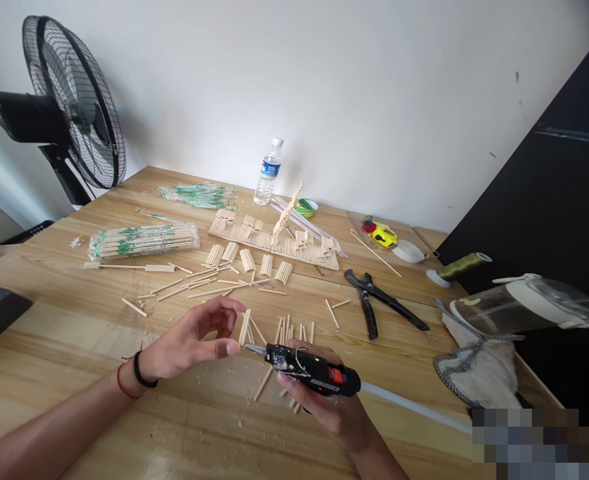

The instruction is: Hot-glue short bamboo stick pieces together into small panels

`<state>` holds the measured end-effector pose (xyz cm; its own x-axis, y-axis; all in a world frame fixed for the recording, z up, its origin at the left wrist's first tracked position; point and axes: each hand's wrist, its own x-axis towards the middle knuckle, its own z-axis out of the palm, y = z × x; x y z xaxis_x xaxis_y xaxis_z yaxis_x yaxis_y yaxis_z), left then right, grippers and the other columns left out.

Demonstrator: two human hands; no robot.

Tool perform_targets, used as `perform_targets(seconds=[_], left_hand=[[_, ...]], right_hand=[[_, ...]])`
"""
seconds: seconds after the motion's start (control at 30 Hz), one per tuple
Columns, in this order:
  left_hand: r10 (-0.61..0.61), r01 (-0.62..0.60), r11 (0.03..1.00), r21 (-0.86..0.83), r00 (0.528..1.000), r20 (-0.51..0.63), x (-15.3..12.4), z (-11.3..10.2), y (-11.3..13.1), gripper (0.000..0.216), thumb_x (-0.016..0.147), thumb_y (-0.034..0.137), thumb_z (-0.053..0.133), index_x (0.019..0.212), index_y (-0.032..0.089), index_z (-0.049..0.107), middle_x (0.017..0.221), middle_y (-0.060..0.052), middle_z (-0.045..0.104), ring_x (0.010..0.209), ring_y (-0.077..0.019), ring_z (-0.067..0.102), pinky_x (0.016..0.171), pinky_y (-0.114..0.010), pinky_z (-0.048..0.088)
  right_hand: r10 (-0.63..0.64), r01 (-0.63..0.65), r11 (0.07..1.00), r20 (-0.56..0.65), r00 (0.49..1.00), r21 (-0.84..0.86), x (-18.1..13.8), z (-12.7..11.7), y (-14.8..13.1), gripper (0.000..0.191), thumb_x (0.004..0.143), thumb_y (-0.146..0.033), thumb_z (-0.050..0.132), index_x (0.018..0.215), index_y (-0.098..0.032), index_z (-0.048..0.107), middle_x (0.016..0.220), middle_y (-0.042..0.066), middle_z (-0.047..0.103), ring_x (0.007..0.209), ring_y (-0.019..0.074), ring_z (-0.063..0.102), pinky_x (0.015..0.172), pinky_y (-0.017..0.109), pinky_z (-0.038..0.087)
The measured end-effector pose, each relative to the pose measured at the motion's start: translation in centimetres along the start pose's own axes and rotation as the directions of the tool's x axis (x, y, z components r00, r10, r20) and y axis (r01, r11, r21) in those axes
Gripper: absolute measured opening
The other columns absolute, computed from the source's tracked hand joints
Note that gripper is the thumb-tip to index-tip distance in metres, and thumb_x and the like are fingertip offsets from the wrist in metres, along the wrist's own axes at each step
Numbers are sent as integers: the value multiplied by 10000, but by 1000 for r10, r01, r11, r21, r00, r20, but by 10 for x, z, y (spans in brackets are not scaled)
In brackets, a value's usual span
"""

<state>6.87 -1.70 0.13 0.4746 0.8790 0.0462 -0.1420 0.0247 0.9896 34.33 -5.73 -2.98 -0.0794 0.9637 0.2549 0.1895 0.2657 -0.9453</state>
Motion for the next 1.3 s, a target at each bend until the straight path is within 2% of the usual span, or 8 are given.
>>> perform_targets(seconds=[0.3,0.43,0.73,0.97,1.1,1.3], left_hand=[[-6,6,1000,3,1000,28,-1,1,3,553,893,466,815,1319,199,584,878,11,516,810,-153,497,724,-286,409],[-1,1,1000,1,1000,29,-1,1,4,544,887,461,821,1311,205,594,871,12,524,799,-152,501,721,-283,416],[1,-1,1000,-2,999,42,-1,1,4,557,888,466,823,1320,201,592,874,11,523,801,-147,505,727,-278,427],[1,-1,1000,-12,999,45,-1,1,5,575,881,476,828,1325,202,587,887,5,526,818,-156,508,735,-283,429],[9,-8,1000,-15,999,48,-1,1,4,561,884,461,827,1325,206,591,880,7,524,805,-153,504,726,-279,427],[8,-7,1000,-15,998,55,-1,2,6,555,882,457,828,1319,204,597,883,3,524,810,-156,501,734,-282,433]], right_hand=[[51,-48,997,64,997,-56,5,-1,-12,368,836,-543,834,1042,-240,812,1108,118,789,1051,330,745,911,430,624],[63,-61,998,43,997,-34,4,-1,-10,369,818,-544,847,1055,-262,822,1123,117,782,1084,349,736,950,466,618],[88,-88,996,30,996,13,4,-1,-5,426,795,-517,877,1118,-251,793,1136,122,788,1068,355,750,908,456,641],[94,-94,995,-2,996,-32,4,-2,-2,419,779,-537,882,1076,-249,818,1149,123,790,1119,375,733,986,493,602],[108,-106,992,27,994,-71,5,-4,0,374,787,-537,869,1004,-235,829,1126,125,795,1111,384,728,992,497,593],[125,-124,990,12,992,-64,5,-3,4,447,783,-576,864,1084,-249,806,1143,130,782,1121,380,723,1017,540,582]])
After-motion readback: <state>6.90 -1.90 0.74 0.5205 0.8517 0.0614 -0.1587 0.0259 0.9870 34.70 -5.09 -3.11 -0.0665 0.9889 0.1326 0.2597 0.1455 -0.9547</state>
